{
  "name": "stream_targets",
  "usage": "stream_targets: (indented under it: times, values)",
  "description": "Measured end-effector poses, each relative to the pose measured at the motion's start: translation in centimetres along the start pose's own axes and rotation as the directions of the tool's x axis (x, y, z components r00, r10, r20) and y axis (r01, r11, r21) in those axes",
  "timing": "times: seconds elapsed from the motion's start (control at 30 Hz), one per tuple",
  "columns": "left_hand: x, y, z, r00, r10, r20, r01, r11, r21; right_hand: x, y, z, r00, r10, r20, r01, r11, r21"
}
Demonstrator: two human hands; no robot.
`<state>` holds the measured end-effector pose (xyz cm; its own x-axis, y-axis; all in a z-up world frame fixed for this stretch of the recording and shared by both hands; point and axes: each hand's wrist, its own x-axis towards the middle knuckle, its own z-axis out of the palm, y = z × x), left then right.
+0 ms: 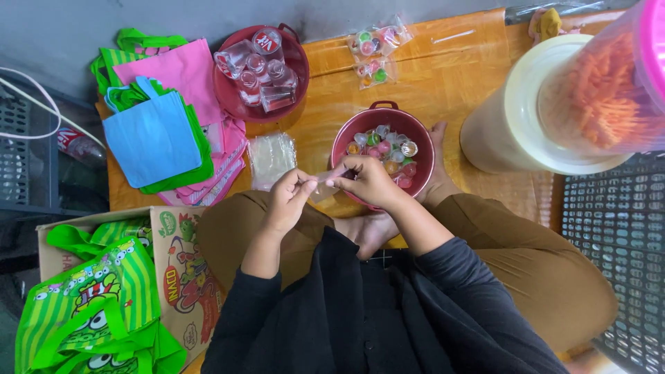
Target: The person packs small, colorful wrapped candies into individual plastic bags, reaching into a red bucket to pick them up and placing them into the clear bags.
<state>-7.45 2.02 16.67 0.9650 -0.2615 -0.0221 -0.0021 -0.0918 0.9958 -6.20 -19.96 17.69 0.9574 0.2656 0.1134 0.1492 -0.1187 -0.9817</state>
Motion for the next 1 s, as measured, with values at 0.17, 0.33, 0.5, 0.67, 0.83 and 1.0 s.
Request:
stream_targets:
  times: [0.17, 0.33, 0.5, 0.67, 0.83, 1.0]
  values:
    - [-0.1, 0.3, 2.0, 1.000, 0.014, -0.014, -0.016, 0.986, -0.166, -0.1, -1.9, -0.7, 0.995, 0.010, -0.096, -0.009, 1.000, 0.009]
    - [-0.3, 1.0, 3.5, 0.995, -0.039, -0.093, 0.010, 0.954, -0.299, -0.6, -2.2, -1.3, 0.995, -0.039, -0.092, 0.042, 0.999, 0.032]
    - [-0.5, 0.0, 3.7, 0.977, -0.077, -0.200, 0.026, 0.969, -0.245, -0.8, -3.6, -2.1, 0.995, -0.087, -0.041, 0.088, 0.996, 0.030]
    - [-0.5, -1.5, 3.0, 0.979, 0.038, -0.200, -0.051, 0.997, -0.062, -1.0, -2.9, -2.0, 0.985, -0.173, -0.004, 0.172, 0.982, -0.078]
    - [-0.7, 1.0, 2.9, 0.982, 0.048, -0.183, -0.047, 0.999, 0.009, -1.3, -2.6, -1.2, 0.986, -0.166, 0.025, 0.167, 0.984, -0.069]
    - [-0.7, 2.9, 3.0, 0.987, 0.017, -0.159, -0.007, 0.998, 0.067, -1.1, -1.8, -1.5, 0.985, -0.166, 0.049, 0.169, 0.984, -0.064]
